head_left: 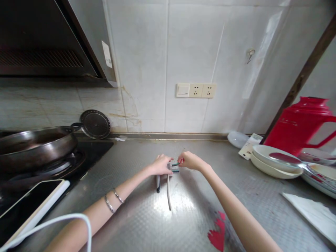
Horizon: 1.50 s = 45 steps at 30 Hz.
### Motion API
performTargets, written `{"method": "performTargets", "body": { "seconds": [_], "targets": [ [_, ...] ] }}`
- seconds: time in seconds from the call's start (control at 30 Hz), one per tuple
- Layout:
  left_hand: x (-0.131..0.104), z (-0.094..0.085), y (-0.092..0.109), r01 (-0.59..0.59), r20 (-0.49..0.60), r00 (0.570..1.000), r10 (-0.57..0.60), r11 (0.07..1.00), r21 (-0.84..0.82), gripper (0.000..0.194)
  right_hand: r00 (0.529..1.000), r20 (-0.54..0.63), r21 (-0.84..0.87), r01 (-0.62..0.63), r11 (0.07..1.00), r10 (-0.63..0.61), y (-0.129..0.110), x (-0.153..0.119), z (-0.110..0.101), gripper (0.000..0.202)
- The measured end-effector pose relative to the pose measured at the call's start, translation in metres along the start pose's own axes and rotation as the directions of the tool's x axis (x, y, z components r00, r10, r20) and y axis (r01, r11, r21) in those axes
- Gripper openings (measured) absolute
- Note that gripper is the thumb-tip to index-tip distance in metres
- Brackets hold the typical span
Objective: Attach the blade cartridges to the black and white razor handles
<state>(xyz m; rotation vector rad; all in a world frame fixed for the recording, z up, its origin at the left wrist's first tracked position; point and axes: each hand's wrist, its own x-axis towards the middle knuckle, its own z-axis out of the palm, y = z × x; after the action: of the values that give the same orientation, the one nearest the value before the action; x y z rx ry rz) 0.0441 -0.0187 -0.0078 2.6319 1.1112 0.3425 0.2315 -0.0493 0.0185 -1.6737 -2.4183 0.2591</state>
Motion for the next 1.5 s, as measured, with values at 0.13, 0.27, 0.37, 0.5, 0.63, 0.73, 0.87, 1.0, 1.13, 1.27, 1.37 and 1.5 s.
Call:
{"method": "performTargets", "body": {
  "seconds": [0.13, 0.27, 0.37, 0.5, 0.63, 0.73, 0.87, 1.0, 1.13, 1.27, 1.37, 1.5],
  "targets": [
    [-0.002, 0.007, 0.005, -0.006, 0.038, 0.999, 0.004, 0.997, 0.072, 0.066, 1.0, 0.02, -0.029, -0.003, 1.0, 0.004, -0.003, 0.001, 0.002, 0.02],
    [-0.001, 0.01, 0.004, -0.003, 0.024, 1.0, 0.001, 0.996, 0.094, 0.061, 0.998, 0.058, -0.026, -0.01, 1.0, 0.011, -0.004, 0.003, 0.006, 0.019],
    [-0.001, 0.011, 0.003, 0.005, 0.013, 1.0, -0.007, 0.995, 0.097, 0.057, 0.998, 0.07, -0.021, -0.01, 1.0, 0.012, -0.004, 0.004, 0.009, 0.019],
    [-0.001, 0.012, 0.003, 0.014, 0.008, 1.0, -0.015, 0.995, 0.095, 0.056, 0.998, 0.058, -0.011, 0.026, 1.0, -0.025, -0.003, 0.004, 0.012, 0.018],
    [-0.001, 0.012, 0.004, 0.01, 0.004, 1.0, -0.011, 0.996, 0.09, 0.053, 0.998, 0.049, -0.017, 0.028, 0.999, -0.027, -0.004, 0.005, 0.015, 0.018],
    [-0.002, 0.011, 0.004, 0.012, -0.001, 1.0, -0.012, 0.996, 0.092, 0.051, 0.998, 0.064, -0.007, 0.023, 1.0, -0.023, -0.005, 0.005, 0.015, 0.019],
    [-0.002, 0.011, 0.004, 0.012, -0.002, 1.0, -0.012, 0.995, 0.095, 0.05, 0.997, 0.07, 0.01, 0.018, 1.0, -0.019, -0.007, 0.005, 0.014, 0.019],
    [-0.002, 0.012, 0.004, 0.008, 0.004, 1.0, -0.009, 0.996, 0.089, 0.051, 0.998, 0.059, 0.024, 0.002, 1.0, -0.004, -0.006, 0.004, 0.011, 0.019],
    [-0.002, -0.001, 0.005, 0.011, 0.01, 1.0, -0.012, 0.999, 0.032, 0.06, 1.0, -0.009, 0.045, -0.008, 0.999, 0.008, -0.005, 0.003, 0.006, 0.018],
    [-0.003, -0.034, -0.002, -0.004, -0.111, 0.994, -0.013, 0.989, -0.149, 0.044, 0.994, -0.079, 0.041, -0.072, 0.997, 0.075, -0.015, 0.001, -0.001, 0.021],
    [-0.008, -0.055, -0.014, 0.002, -0.206, 0.976, -0.065, 0.956, -0.294, 0.03, 0.993, -0.055, 0.087, -0.103, 0.991, 0.108, -0.031, 0.001, 0.0, 0.024],
    [-0.02, -0.063, -0.033, 0.044, -0.228, 0.965, -0.132, 0.933, -0.356, 0.025, 0.99, 0.123, 0.178, -0.091, 0.98, 0.07, -0.062, -0.002, 0.01, 0.032]
  ]
}}
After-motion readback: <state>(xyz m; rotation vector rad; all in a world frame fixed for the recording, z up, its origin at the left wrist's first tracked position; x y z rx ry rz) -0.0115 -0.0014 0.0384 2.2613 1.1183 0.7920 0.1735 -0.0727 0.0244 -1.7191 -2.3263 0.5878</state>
